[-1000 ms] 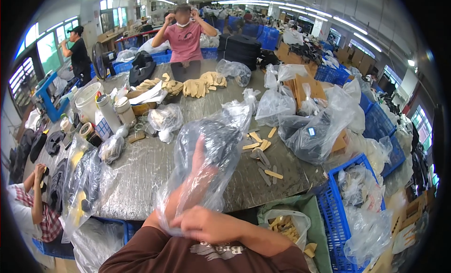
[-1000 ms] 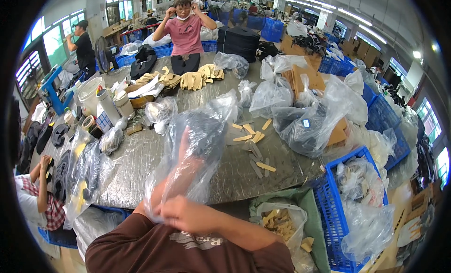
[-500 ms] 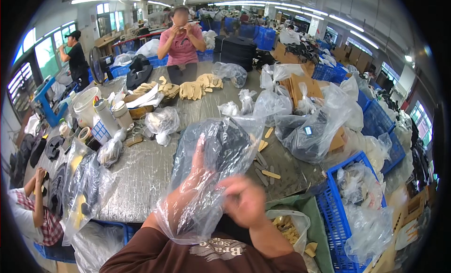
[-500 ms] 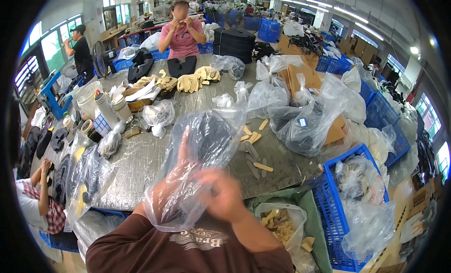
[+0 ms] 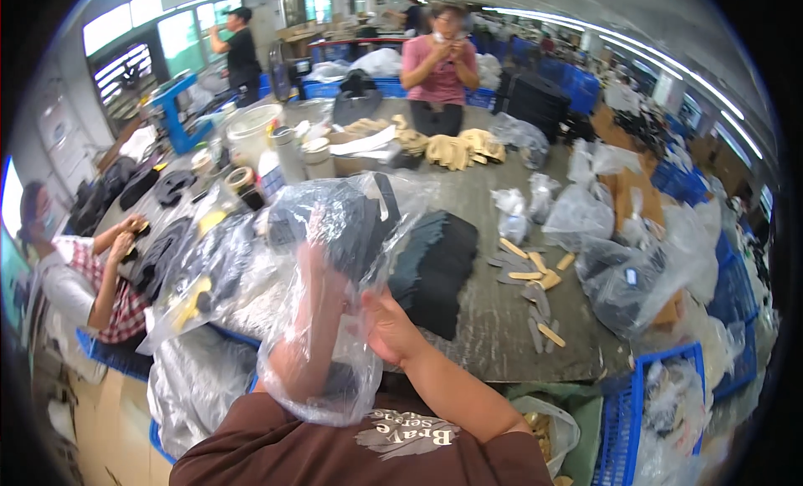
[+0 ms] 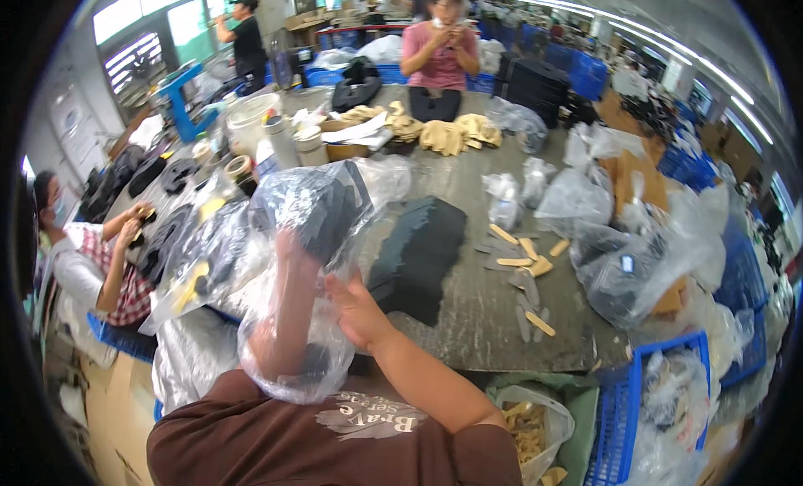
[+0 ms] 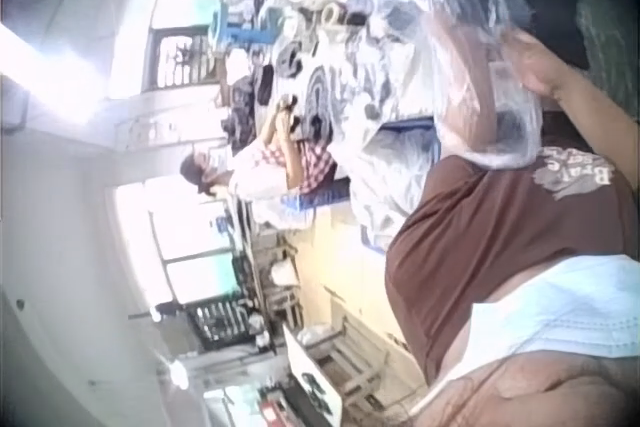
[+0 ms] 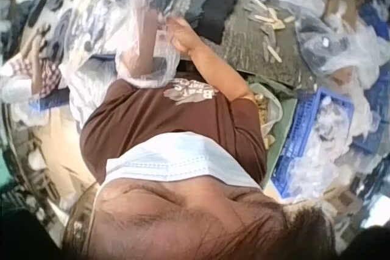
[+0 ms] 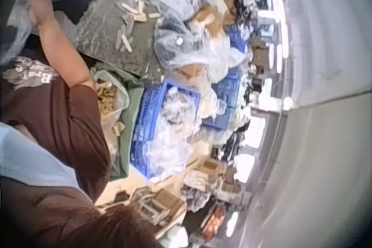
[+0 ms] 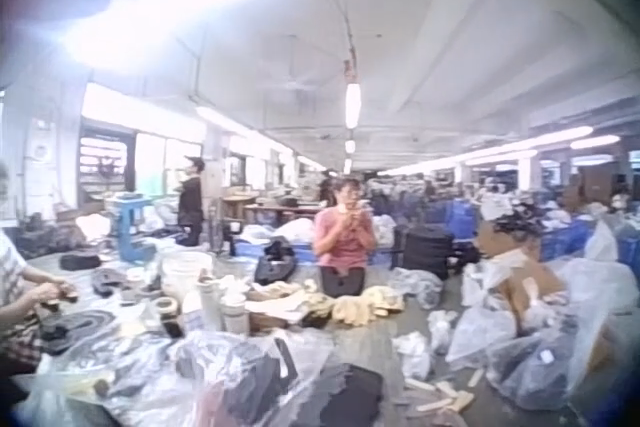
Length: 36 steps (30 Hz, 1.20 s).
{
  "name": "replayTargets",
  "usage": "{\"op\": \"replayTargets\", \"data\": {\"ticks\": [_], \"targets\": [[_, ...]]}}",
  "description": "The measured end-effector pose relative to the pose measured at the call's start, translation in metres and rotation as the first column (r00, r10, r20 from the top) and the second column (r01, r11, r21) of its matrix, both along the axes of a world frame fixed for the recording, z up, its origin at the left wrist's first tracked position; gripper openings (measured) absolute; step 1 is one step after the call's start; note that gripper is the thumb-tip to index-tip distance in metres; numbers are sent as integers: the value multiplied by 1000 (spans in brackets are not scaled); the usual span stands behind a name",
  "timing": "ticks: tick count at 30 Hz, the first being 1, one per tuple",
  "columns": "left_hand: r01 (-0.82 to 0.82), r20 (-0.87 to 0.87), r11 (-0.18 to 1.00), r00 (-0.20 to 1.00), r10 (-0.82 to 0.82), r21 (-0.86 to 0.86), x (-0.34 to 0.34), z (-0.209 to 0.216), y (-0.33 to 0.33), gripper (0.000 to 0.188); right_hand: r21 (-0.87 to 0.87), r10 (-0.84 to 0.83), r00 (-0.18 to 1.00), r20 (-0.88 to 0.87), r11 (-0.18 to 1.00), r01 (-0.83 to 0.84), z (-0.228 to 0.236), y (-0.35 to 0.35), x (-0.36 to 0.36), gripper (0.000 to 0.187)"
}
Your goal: Pairing black shoe upper components with beige reinforcement strips and placing them into a plastic bag.
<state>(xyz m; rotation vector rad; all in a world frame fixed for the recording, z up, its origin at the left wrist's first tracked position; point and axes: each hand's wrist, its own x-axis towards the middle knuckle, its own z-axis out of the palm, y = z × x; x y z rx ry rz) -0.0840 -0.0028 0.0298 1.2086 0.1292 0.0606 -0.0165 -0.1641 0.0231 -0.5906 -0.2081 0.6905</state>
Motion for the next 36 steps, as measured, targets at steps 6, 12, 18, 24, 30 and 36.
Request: {"op": "replayTargets", "data": {"ticks": [6, 12, 18, 24, 30, 36], "targets": [[58, -179, 662, 977, 116, 747, 152, -55, 38, 38, -610, -225, 929, 294, 704, 364, -41, 37, 8, 85], [-437, 471, 499, 880, 66, 748, 116, -83, 21, 20, -345, 282, 243, 928, 405, 847, 3, 23, -41, 77], [-498, 434, 86, 644, -630, 863, 160, -16, -2, 12, -88, -97, 187, 978, 622, 778, 17, 33, -19, 16], [48, -150, -292, 928, -341, 955, 223, 6, -22, 14, -7, -223, 180, 958, 609, 793, 24, 25, -21, 15], [-95, -45, -448, 955, -292, 889, 273, -52, -11, 14, -73, -236, 269, 934, 611, 788, 28, 14, -12, 19], [-164, -106, -483, 869, -484, 860, 292, -52, 11, 18, -170, -127, 383, 915, 739, 651, 26, 4, -2, 24]]}}
